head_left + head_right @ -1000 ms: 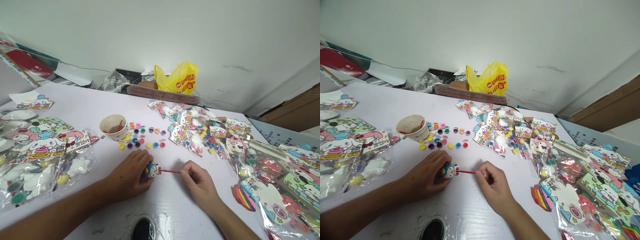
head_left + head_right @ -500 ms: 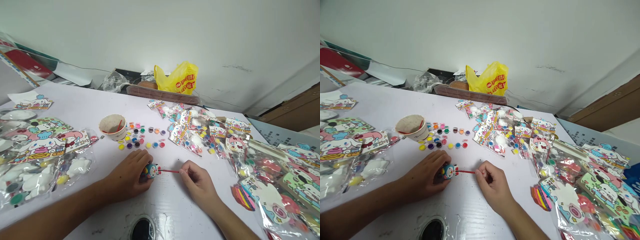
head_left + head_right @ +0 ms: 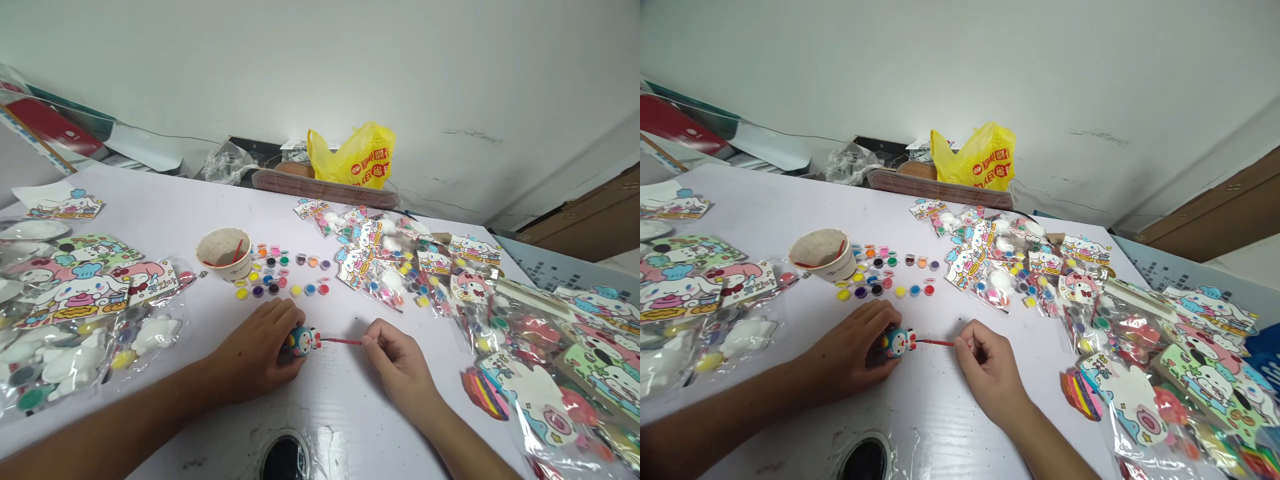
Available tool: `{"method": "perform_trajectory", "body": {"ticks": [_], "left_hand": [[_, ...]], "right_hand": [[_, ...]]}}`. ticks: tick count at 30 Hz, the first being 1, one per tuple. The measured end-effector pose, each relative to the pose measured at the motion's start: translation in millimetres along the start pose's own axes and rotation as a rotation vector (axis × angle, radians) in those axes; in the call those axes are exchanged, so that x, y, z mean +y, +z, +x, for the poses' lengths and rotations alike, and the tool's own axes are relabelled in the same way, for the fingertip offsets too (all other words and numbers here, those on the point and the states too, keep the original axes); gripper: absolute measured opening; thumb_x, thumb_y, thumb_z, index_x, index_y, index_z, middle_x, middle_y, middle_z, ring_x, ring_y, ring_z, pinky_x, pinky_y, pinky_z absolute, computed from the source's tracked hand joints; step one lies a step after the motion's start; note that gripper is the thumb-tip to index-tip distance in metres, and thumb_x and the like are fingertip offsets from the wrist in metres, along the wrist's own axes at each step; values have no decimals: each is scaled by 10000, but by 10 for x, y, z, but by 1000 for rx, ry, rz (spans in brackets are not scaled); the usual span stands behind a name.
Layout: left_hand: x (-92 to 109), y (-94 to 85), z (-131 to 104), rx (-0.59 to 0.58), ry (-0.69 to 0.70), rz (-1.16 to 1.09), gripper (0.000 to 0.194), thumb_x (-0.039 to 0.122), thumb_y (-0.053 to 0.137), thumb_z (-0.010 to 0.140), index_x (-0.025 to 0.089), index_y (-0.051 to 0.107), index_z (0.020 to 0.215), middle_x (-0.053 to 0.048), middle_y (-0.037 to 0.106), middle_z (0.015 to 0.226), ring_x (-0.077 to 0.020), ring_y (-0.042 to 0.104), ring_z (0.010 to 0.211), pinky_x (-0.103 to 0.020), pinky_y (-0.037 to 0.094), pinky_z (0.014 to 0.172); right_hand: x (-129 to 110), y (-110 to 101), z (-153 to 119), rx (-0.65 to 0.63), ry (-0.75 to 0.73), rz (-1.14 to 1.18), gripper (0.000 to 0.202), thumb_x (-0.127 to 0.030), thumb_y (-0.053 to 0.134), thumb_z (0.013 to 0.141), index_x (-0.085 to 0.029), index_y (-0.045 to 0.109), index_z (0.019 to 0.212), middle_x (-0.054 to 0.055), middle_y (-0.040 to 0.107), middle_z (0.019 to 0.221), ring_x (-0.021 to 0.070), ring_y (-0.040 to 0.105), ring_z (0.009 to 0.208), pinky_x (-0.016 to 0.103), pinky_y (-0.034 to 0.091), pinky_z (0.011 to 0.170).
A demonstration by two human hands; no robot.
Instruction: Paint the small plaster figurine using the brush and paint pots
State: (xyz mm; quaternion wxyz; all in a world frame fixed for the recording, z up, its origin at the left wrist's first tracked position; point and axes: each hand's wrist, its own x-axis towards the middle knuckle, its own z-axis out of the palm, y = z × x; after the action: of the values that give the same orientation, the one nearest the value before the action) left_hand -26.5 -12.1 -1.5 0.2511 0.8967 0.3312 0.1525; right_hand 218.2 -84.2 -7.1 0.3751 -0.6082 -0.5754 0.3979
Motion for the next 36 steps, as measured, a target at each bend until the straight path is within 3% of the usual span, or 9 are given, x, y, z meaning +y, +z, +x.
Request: {"method": "perform_trajectory", "body": {"ticks": [22, 36], "left_hand": [[-10, -1, -2, 16, 21, -8, 236, 173, 560, 806, 211, 438, 1005, -26, 517, 970, -209, 468, 869, -332, 396, 763], [-8, 0, -15, 18, 28, 2, 215, 190, 547, 819, 213, 438, 1002, -32, 525, 975, -212, 472, 874, -342, 412, 775]], "right_hand": [[-20, 18, 17, 12, -6, -12, 278, -332, 494, 908, -215, 415, 668, -62, 326, 587, 112, 287, 535, 246, 232, 489], [-2, 1, 7, -19, -9, 40, 307, -377, 478, 936, -217, 430, 678, -64, 358, 565, 114, 300, 517, 252, 245, 491]]}}
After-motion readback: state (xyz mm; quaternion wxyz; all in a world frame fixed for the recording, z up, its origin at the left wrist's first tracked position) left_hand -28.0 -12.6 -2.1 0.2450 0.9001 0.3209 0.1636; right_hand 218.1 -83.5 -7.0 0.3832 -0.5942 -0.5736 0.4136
